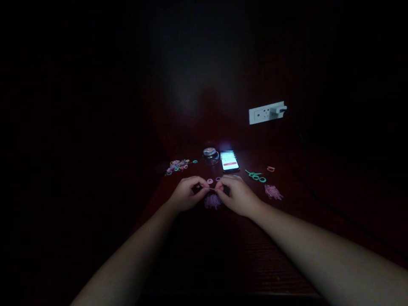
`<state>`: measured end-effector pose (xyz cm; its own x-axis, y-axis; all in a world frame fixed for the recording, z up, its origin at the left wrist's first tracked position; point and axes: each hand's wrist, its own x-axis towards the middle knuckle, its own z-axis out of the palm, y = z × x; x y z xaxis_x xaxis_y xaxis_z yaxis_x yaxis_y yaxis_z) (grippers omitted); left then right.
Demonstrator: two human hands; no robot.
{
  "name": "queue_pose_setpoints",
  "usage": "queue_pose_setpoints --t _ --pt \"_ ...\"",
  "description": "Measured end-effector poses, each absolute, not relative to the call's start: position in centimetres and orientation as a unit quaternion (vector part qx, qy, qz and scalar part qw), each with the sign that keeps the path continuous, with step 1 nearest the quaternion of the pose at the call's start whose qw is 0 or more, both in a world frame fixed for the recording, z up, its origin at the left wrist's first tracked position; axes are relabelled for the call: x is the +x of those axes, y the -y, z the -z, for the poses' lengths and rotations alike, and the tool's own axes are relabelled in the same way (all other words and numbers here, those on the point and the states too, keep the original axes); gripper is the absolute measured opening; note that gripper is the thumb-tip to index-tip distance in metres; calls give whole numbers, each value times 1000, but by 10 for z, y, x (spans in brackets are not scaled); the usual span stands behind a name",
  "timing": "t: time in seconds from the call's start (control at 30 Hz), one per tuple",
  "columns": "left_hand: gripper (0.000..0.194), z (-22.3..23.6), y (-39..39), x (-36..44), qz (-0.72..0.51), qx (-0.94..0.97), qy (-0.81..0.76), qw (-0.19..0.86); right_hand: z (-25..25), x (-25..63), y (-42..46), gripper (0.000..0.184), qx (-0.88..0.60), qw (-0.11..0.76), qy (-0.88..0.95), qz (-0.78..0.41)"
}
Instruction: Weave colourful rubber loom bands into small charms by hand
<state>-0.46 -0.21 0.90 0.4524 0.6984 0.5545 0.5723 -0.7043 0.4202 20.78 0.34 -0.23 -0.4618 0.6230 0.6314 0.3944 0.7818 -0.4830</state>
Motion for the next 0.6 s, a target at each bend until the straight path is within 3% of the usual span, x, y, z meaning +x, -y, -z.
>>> queue_pose_setpoints --t 0.6 --pt "10 -2 -10 -16 -301 884 -330 138 2 208 -5 12 -315 438 831 -136"
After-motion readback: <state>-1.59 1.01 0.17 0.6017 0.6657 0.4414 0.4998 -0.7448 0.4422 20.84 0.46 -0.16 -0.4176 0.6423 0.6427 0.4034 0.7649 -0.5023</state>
